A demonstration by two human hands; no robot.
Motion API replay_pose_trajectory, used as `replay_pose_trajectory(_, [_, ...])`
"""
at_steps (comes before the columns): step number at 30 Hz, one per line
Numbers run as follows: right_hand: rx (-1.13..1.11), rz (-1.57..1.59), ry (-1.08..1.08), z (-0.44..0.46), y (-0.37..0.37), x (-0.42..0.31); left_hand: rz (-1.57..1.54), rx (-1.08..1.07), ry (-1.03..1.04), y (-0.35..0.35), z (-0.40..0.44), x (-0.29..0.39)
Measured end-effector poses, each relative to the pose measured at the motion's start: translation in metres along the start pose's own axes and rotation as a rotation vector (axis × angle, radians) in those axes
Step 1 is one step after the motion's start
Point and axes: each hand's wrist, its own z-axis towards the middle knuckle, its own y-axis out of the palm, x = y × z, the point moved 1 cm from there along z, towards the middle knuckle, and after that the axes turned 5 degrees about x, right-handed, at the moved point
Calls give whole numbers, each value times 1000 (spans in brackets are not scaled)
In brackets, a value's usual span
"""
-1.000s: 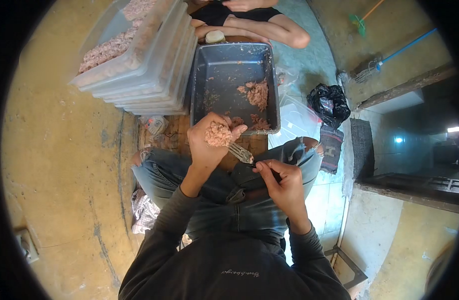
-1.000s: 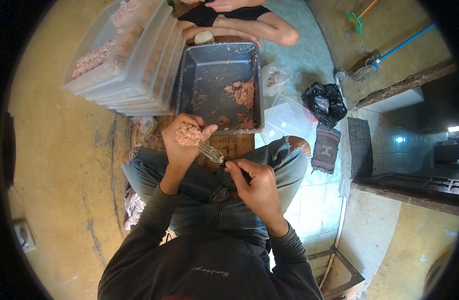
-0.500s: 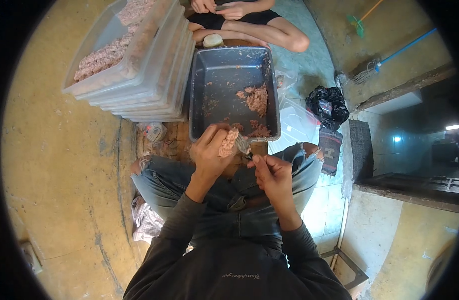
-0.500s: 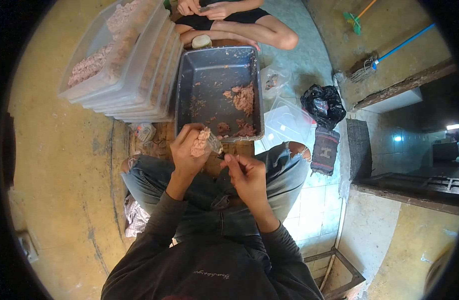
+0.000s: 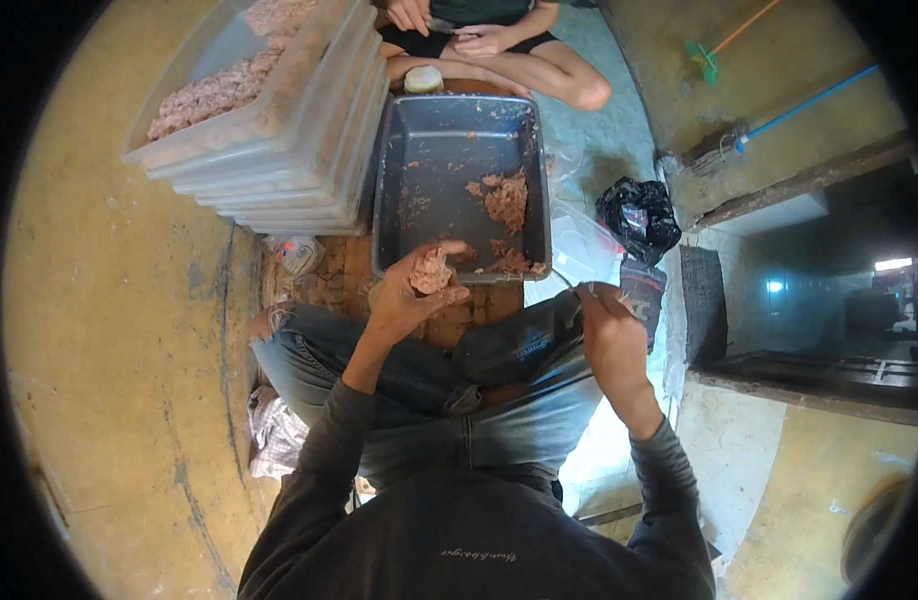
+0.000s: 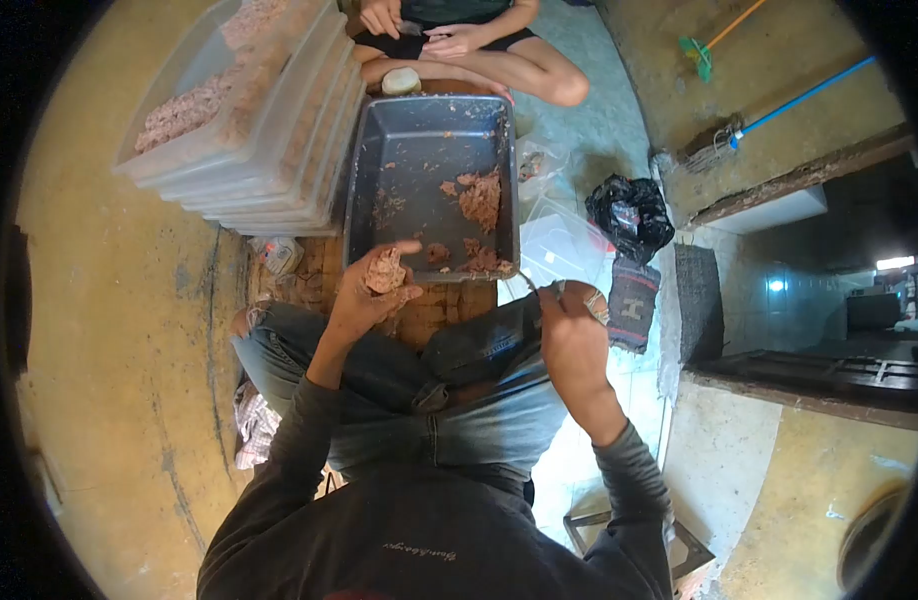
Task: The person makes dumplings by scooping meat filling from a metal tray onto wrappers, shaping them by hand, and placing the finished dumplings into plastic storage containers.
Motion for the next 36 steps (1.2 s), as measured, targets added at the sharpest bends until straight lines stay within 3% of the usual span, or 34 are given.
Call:
replay_pose_trajectory(2, [49,162,-29,4,-20,-16,3,-54,-20,1,5,-4])
replay_pose_trajectory(5, [114,400,-17,4,-35,-54,122,-72,119,12,10,-5])
replay_pose_trajectory(7, [154,551,-139,4,-32,-73,202,-29,136,16,9,-3])
replay_pose_trajectory(11, [82,383,-157,15,-18,-87,230,31,242,22,4,21])
replay_pose_trajectory(13, [4,323,-194,25,-17,-89,542,64,296,16,3,20])
replay_pose_trajectory(17, [-87,257,-253,35,-29,-84,552,90,264,7,2,2])
replay_pose_trajectory(19, [-61,258,-244,31,-38,-92,210,143,207,-1,3,-12])
replay_pose_trajectory(21, [122,381,-223,25,-37,-103,260,129,204,4,1,4])
replay_pose_trajectory(22, [12,302,-196,25,-32,-103,308,97,198,8,-2,9])
replay_pose_trajectory(25, [-10,259,-241,30,-16,-95,498,100,265,13,0,13])
replay_pose_trajectory(30, [-72,239,-216,30,-37,-97,436,141,197,10,-1,2])
replay_pose_trajectory(32, [70,332,-201,25,-38,-106,388,166,164,10,-4,-2])
replay_pose_trajectory(36, [12,359,-198,30,-31,-94,309,197,226,11,-4,-2])
